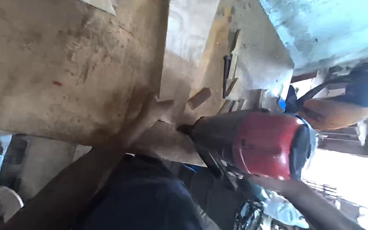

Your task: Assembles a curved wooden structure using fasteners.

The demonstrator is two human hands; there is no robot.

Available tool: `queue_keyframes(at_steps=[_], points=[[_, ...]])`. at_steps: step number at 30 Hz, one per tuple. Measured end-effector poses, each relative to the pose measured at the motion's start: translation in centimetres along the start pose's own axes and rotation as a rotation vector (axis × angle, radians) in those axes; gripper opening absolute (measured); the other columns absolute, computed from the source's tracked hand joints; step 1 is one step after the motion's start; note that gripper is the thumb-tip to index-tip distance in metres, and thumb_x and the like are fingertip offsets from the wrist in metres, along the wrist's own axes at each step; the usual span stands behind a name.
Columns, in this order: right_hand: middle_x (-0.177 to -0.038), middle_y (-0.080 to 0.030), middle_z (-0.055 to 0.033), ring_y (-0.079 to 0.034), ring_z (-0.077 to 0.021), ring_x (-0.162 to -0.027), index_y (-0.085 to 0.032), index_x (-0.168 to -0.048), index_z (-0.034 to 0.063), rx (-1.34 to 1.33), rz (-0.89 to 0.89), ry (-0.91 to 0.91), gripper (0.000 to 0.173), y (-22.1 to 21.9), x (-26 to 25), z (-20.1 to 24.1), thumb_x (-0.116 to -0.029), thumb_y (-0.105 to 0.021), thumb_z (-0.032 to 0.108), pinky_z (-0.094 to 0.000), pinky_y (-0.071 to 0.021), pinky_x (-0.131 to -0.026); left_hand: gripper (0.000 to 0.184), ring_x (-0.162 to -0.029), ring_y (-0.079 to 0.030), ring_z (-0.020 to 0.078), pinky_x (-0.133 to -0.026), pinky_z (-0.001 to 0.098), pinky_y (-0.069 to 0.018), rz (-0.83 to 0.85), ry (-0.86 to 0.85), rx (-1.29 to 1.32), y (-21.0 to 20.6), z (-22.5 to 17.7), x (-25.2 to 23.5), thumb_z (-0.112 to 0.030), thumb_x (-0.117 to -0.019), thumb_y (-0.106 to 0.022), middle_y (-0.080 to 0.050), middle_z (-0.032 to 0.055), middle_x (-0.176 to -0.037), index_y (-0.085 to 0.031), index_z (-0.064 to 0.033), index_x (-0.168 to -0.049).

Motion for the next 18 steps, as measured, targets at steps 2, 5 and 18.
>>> queue_keyframes(at_steps=[2,5,18], points=[[-0.085,-0.07,0.0037,-0.066,-0.0019,-0.076,-0.071,-0.1,0.0099,-0.054,-0.017,0.054,0.024,0.8,-0.2,-1.0,-0.0824,-0.078,0.025,-0.0231,-0.0585,-0.075,0.044,-0.104,-0.072,0.02,-0.094,0.0456,-0.0599,-0.01,-0.02,-0.002,0.1,-0.6,0.1,-0.029,-0.0897,-0.08,-0.073,0.0113,-0.113,-0.067,-0.0033,-0.123],[-0.097,-0.072,-0.0014,-0.068,-0.0044,-0.089,-0.071,-0.11,0.0077,-0.04,-0.099,0.127,0.036,0.7,-0.9,-3.8,-0.0831,-0.079,0.03,-0.0284,-0.0579,-0.085,0.048,-0.103,-0.071,0.0221,-0.092,0.0467,-0.0598,-0.047,-0.001,-0.014,0.1,-0.5,0.3,-0.029,-0.0909,-0.079,-0.073,0.0138,-0.114,-0.064,-0.001,-0.127],[-0.119,-0.07,-0.0184,-0.071,-0.0386,-0.104,-0.04,-0.154,0.0112,-0.043,-0.26,-0.194,0.079,-8.4,-18.4,-22.4,-0.0857,-0.072,0.033,-0.0605,-0.0568,-0.088,0.059,-0.09,-0.071,0.0268,-0.079,0.0506,-0.0614,-0.348,0.151,-0.445,-0.2,-3.9,2.3,-0.025,-0.0886,-0.082,-0.07,0.0149,-0.11,-0.055,-0.0114,-0.14]])
Point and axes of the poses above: each hand's wrist, its own x-axis away from the middle knuckle, its own y-axis out of the back of the hand, z = x × y, the point moved 9 cm from there along -x, towards the middle knuckle
